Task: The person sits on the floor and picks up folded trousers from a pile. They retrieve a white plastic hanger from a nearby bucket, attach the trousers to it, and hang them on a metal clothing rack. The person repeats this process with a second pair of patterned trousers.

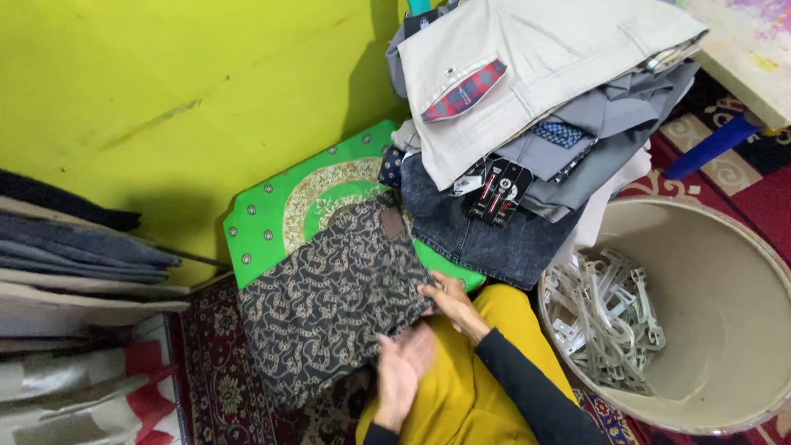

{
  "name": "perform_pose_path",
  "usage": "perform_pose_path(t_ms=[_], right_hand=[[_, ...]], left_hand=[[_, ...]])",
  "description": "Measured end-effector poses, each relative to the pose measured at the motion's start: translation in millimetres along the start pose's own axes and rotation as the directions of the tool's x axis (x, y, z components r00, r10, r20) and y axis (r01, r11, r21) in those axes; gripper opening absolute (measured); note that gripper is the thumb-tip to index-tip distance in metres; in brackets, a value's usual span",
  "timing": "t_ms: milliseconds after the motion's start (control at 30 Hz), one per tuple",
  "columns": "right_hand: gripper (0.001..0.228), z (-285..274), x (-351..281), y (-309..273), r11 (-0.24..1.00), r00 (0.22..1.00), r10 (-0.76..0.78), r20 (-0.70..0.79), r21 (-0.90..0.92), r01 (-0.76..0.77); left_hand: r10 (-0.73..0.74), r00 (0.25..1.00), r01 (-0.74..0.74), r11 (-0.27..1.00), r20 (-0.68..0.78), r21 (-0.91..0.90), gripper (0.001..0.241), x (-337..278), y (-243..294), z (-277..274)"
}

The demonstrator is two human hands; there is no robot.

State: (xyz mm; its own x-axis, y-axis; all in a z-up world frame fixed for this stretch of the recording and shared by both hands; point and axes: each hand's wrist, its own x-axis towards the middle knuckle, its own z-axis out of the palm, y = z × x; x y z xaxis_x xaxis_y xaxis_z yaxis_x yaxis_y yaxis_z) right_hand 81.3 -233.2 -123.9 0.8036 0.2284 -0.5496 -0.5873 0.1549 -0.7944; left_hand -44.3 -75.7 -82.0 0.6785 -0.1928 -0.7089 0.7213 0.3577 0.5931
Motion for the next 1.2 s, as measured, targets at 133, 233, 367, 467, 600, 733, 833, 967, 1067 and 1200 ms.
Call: perform_pose_path(t_ms=[133,233,367,467,600,733,833,967,1067,1200], right_hand=[[0.074,-3.0,-4.0,-26.2,0.98,0.991,-0.123,-0.053,-0.165,0.113],[0.074,-9.6,-3.6,-38.3,0.986,0.988,-0.151,-0.039,-0.072,0.148],[0.064,-5.7,-18.2,-49.1,0.989,0.989,-0.146,-0.033,0.005,0.146],[0.066,-3.0,-8.5,-51.3,0.972,0.98,-0.199,-0.011,-0.132,0.196],[0.072,-20.4,4.0,-51.9,0.965,0.972,-0.228,-0.064,-0.151,0.217],[0.07,-27.2,-7.5,-36.1,0.952,0.987,-0.15,-0.057,-0.277,0.129],[0.065,-37.5,-5.7,-10.9,0.908,0.986,-0.146,-0.079,-0.406,0.102],[0.057,-46.1,-8.2,-0.4,0.896,0.966,-0.256,-0.046,-0.387,0.219],[0.084,-42.2,-27.7,-21.4,0.946,0.973,-0.226,0.057,-0.224,0.233],[0.095,-55.5,-11.4,5.3,0.938,0.951,-0.306,0.046,-0.154,0.31]], left_hand=[[0.194,0.748,-0.347,0.93,-0.635,-0.124,0.095,-20.3,52.4,-3.0],[0.452,0.467,-0.084,0.878,-0.76,0.471,0.089,-51.7,72.5,-47.2],[0.516,0.241,-0.087,0.855,-0.822,0.512,0.08,-77.9,50.3,-168.1],[0.259,0.33,-0.764,0.638,-0.908,-0.096,0.034,-69.7,66.7,-234.8],[0.912,-0.104,0.351,0.408,-0.397,0.843,0.051,-71.1,9.2,-388.3],[0.455,0.051,-0.089,0.889,-0.889,0.449,0.034,-34.1,-3.5,-456.4],[-0.062,0.197,-0.301,0.946,-0.979,-0.12,0.039,-12.7,1.4,-354.8],[0.749,0.265,-0.591,0.624,-0.607,0.511,0.041,-27.1,71.3,-65.2],[0.747,0.648,-0.376,0.145,0.148,0.915,0.065,21.3,53.6,6.6],[0.594,0.712,-0.39,-0.109,0.375,0.914,0.055,74.2,57.7,4.0]])
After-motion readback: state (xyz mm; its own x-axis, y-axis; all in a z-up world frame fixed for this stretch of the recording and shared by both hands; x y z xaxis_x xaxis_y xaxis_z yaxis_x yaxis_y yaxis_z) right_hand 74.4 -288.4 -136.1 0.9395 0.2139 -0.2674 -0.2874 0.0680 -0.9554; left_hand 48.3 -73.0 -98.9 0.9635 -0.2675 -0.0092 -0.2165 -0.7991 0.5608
